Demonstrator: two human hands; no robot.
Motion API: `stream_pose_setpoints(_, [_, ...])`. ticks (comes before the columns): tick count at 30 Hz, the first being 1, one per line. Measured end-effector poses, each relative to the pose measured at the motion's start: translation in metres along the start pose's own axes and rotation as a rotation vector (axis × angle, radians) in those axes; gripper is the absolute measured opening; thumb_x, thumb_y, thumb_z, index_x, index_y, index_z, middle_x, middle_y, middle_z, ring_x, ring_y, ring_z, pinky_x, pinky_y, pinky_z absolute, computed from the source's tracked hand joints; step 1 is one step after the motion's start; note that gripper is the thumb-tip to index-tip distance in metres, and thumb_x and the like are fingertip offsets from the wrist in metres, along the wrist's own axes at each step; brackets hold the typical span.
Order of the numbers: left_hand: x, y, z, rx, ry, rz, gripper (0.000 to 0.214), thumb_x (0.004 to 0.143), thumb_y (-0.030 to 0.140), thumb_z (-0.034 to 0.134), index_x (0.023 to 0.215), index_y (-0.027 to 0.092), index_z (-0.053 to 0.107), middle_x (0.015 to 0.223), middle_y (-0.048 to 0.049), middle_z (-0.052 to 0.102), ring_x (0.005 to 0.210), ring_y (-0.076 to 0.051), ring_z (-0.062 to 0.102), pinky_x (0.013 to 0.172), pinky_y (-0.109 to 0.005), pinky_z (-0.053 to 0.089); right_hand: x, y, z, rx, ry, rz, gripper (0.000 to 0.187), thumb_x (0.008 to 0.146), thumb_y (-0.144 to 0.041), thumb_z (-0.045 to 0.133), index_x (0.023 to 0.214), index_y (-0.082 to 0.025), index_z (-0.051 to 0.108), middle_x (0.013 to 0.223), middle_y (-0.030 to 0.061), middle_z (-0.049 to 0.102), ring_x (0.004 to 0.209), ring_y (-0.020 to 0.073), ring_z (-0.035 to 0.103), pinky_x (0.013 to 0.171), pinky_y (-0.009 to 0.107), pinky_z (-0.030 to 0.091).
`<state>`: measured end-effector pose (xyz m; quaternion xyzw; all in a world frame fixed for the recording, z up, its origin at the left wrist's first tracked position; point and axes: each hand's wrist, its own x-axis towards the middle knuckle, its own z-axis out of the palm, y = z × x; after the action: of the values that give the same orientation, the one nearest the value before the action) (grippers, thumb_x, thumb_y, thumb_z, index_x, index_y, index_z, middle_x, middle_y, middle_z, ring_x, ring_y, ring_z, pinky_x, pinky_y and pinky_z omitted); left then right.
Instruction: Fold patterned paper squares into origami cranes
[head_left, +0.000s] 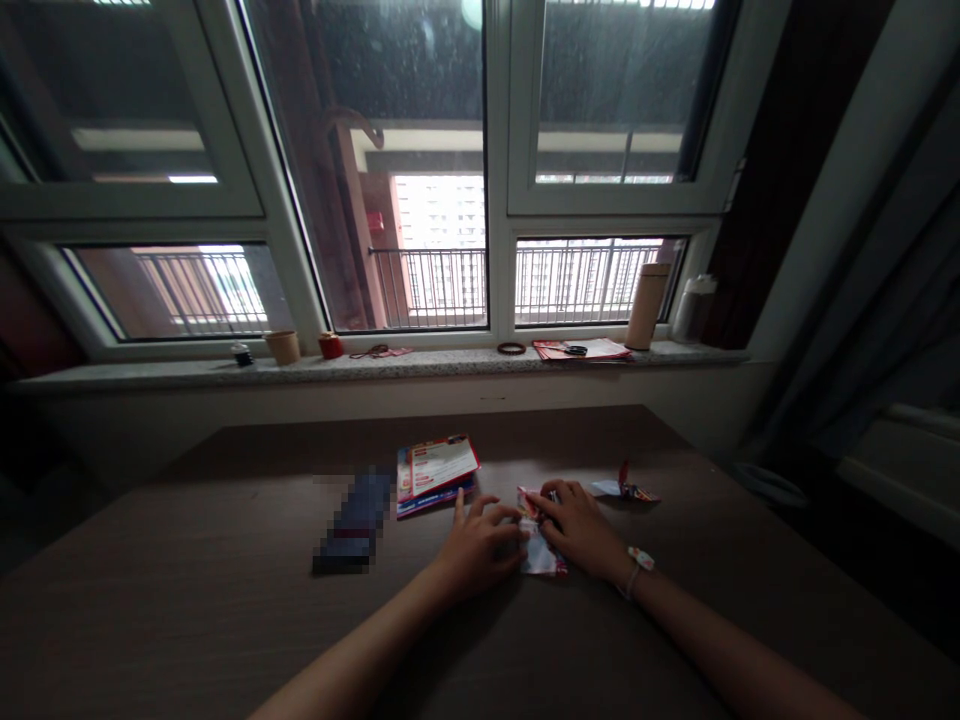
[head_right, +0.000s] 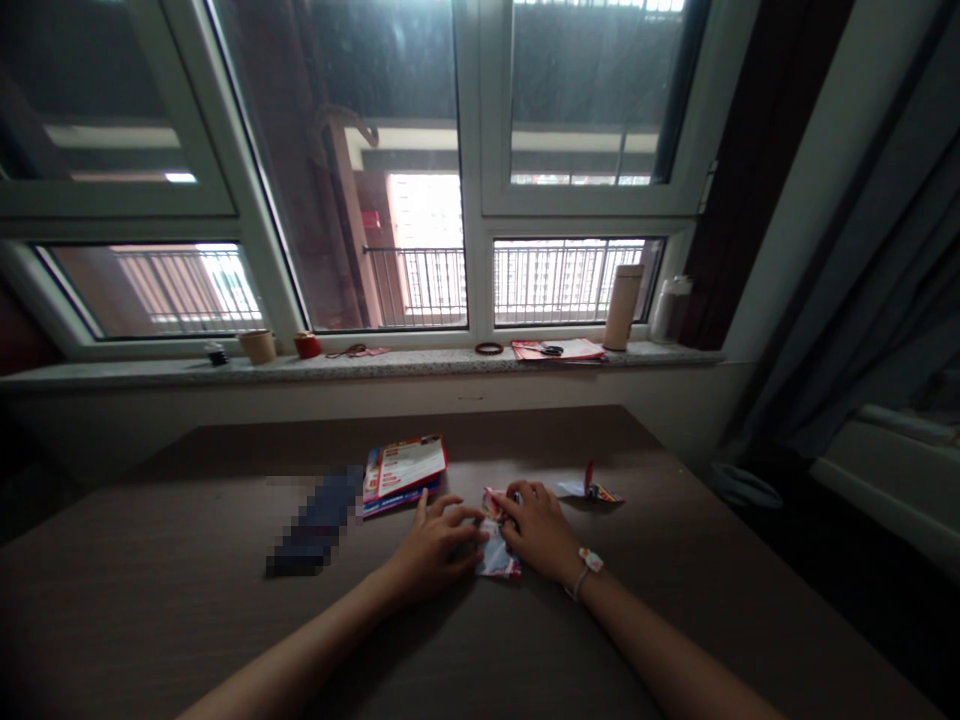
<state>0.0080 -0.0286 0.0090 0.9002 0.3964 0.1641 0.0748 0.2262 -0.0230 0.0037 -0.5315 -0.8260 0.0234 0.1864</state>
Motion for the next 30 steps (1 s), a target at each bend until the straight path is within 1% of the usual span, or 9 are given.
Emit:
stream_pose_setpoints(5, [0.0,-0.001,0.0,-0.009,-0.02,-0.005,0.025,0.083,0.04,0.062,0.108,0.038,0.063,0.132,0.003,0.055,0.129,-0.033,0.034,0.103,-0.074,0.008,0.0,0.001,0.002,0.004,0.015,-0.006,0.046,0.085,-0.027,0.048,0.13,-0.034,0.051,0.121,0.004,0.052,0.111,0.0235,0.042,0.099,0.039,0.033])
stream_pose_setpoints(11, [-0.001,0.002,-0.003,-0.013,-0.014,0.022,0.028,0.086,0.043,0.057,0.113,0.039,0.061,0.129,0.0017,0.057,0.126,-0.031,0.038,0.105,-0.072,0.009,0.002,0.006,0.004,0.01,0.001,-0.03,0.046,0.088,-0.029,0.046,0.133,-0.039,0.047,0.127,0.0006,0.052,0.114,0.0237,0.041,0.1,0.04,0.032])
stream_pose_setpoints(17, [0.0,0.002,-0.001,-0.022,0.001,-0.003,0.042,0.085,0.045,0.058,0.125,0.035,0.053,0.128,-0.0016,0.058,0.124,-0.029,0.039,0.108,-0.068,0.006,0.002,0.006,0.002,0.033,-0.002,-0.018,0.04,0.089,-0.03,0.046,0.128,-0.036,0.052,0.129,0.0004,0.053,0.115,0.0227,0.041,0.102,0.04,0.032])
stream_pose_setpoints(21, [0.001,-0.001,0.001,0.009,0.006,-0.007,0.036,0.085,0.045,0.057,0.12,0.036,0.056,0.128,-0.0004,0.058,0.126,-0.031,0.037,0.106,-0.071,0.005,0.002,0.006,0.001,0.065,-0.007,-0.015,0.039,0.088,-0.031,0.046,0.127,-0.034,0.053,0.129,0.001,0.054,0.115,0.0231,0.042,0.102,0.04,0.032])
stream_pose_setpoints(26, [0.004,-0.004,-0.001,0.03,-0.022,-0.008,0.036,0.084,0.048,0.059,0.118,0.037,0.057,0.135,0.0006,0.053,0.13,-0.034,0.033,0.104,-0.074,0.005,0.001,0.006,0.0,0.085,0.0,-0.024,0.039,0.088,-0.03,0.046,0.127,-0.034,0.053,0.128,0.0002,0.054,0.114,0.0221,0.042,0.101,0.04,0.032])
stream_pose_setpoints(30, [0.01,-0.004,-0.003,0.02,-0.018,-0.012,0.027,0.085,0.047,0.057,0.11,0.035,0.061,0.129,0.0019,0.057,0.127,-0.032,0.036,0.103,-0.074,0.005,0.0,0.005,-0.002,0.093,0.006,-0.023,0.039,0.088,-0.029,0.046,0.126,-0.033,0.054,0.128,0.0004,0.054,0.114,0.0224,0.042,0.102,0.039,0.033])
